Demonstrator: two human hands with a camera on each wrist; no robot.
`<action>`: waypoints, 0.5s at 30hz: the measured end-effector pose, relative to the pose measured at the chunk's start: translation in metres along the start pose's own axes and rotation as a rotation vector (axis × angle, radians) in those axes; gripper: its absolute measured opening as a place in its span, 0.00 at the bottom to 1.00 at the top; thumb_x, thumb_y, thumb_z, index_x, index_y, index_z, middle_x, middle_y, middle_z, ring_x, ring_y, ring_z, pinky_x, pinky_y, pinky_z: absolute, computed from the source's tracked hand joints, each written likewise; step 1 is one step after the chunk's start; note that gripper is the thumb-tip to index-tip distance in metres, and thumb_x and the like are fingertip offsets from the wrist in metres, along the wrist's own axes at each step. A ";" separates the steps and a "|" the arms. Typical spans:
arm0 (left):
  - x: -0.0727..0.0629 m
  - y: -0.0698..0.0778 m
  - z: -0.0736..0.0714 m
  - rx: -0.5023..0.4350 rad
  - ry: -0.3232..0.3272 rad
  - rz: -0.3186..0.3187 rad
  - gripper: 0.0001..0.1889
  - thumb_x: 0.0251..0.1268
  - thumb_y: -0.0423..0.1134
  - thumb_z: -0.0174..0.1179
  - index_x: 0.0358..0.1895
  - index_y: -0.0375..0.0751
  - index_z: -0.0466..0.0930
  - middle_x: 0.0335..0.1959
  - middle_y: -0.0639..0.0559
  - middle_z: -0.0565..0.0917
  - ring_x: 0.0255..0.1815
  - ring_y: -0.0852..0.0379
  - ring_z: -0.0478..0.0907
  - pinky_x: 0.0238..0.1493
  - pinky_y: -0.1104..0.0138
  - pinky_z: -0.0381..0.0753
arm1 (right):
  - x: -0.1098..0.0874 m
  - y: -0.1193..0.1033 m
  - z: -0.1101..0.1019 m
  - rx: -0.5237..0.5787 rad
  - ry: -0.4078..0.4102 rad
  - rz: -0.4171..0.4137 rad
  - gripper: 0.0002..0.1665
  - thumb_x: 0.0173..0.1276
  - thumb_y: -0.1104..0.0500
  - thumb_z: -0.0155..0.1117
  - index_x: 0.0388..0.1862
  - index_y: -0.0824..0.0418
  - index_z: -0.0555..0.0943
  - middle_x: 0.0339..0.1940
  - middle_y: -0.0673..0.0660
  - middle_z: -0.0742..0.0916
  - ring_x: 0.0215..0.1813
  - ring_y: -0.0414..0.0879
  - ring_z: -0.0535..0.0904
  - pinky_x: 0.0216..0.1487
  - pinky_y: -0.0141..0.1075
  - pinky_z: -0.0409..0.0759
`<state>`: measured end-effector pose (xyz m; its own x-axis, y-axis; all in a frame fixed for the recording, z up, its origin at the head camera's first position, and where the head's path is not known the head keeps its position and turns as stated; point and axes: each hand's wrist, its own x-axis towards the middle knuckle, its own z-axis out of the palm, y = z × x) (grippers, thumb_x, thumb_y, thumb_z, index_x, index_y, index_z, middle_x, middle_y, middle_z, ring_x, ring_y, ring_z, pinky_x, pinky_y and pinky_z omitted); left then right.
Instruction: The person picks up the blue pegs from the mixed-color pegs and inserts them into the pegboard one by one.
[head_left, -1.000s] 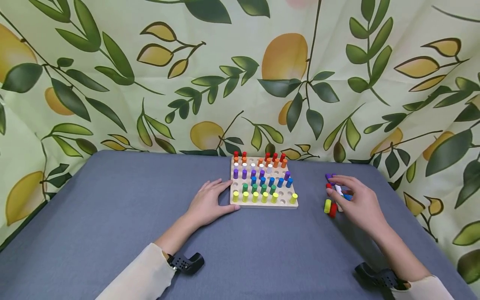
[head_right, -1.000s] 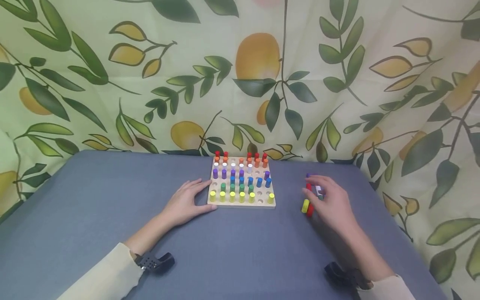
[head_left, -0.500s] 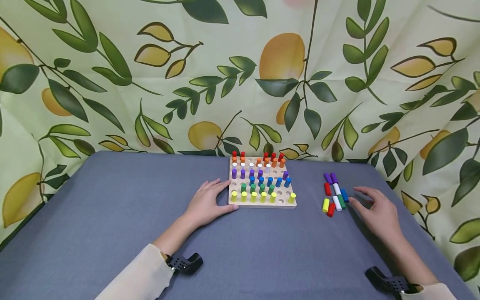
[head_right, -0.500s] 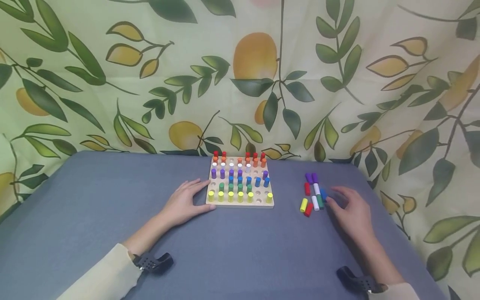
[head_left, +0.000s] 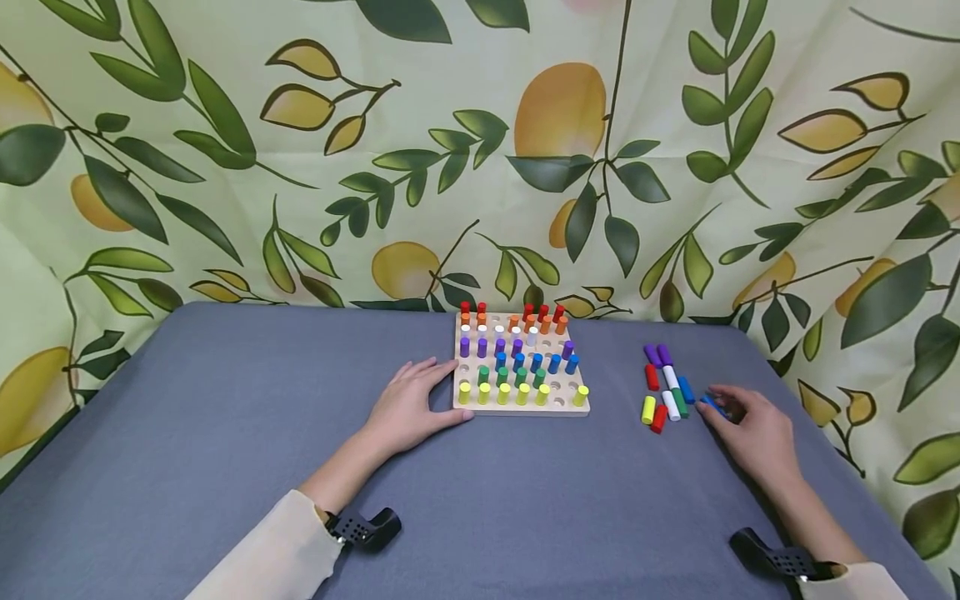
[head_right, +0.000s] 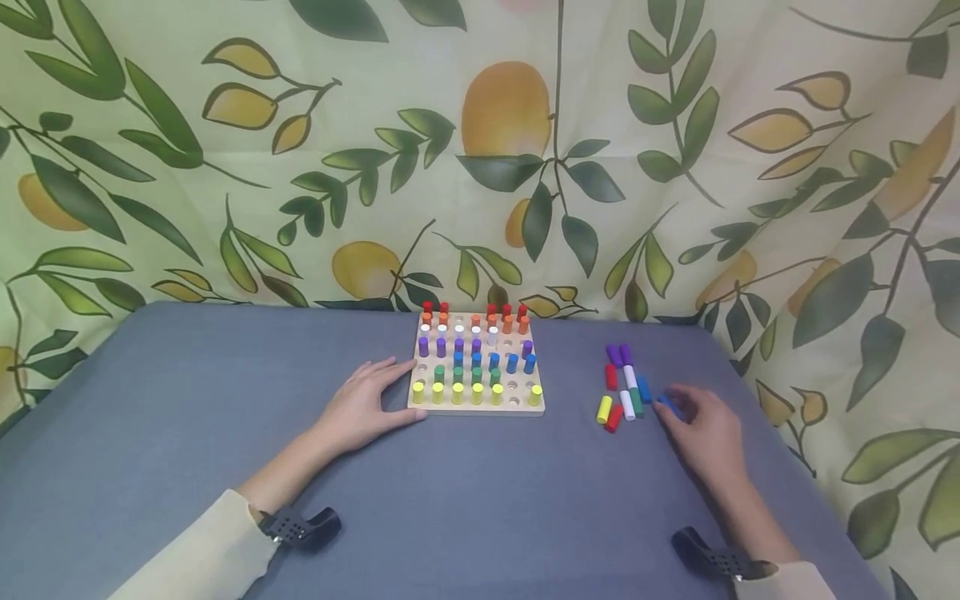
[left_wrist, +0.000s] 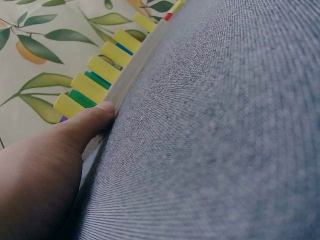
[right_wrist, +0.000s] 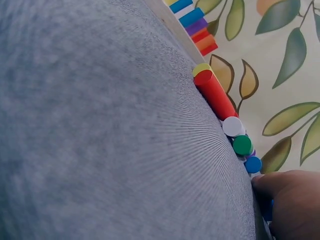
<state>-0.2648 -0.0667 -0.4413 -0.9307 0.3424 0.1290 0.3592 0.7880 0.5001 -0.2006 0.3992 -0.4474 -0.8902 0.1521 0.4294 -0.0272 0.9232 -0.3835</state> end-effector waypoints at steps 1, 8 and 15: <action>0.000 0.000 0.000 0.000 0.001 0.001 0.44 0.57 0.66 0.68 0.75 0.53 0.68 0.74 0.44 0.74 0.80 0.44 0.62 0.83 0.44 0.52 | 0.000 0.000 0.000 -0.003 -0.005 -0.004 0.19 0.66 0.55 0.71 0.50 0.66 0.85 0.34 0.61 0.85 0.30 0.27 0.66 0.29 0.31 0.64; 0.000 0.001 -0.001 0.000 -0.001 -0.005 0.44 0.57 0.66 0.68 0.75 0.51 0.69 0.74 0.43 0.73 0.80 0.44 0.63 0.83 0.44 0.52 | -0.002 -0.001 0.002 -0.015 -0.040 -0.015 0.16 0.70 0.57 0.68 0.50 0.67 0.86 0.30 0.57 0.81 0.27 0.34 0.64 0.26 0.32 0.60; 0.000 0.001 0.000 0.000 0.003 0.000 0.44 0.57 0.66 0.68 0.75 0.51 0.69 0.73 0.44 0.74 0.80 0.44 0.63 0.83 0.44 0.52 | -0.003 -0.005 -0.002 0.017 0.007 0.020 0.14 0.72 0.58 0.65 0.48 0.66 0.86 0.33 0.60 0.83 0.29 0.28 0.64 0.28 0.30 0.62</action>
<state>-0.2639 -0.0657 -0.4411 -0.9307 0.3411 0.1319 0.3596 0.7879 0.5000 -0.1969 0.3952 -0.4453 -0.8872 0.1730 0.4277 -0.0173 0.9139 -0.4056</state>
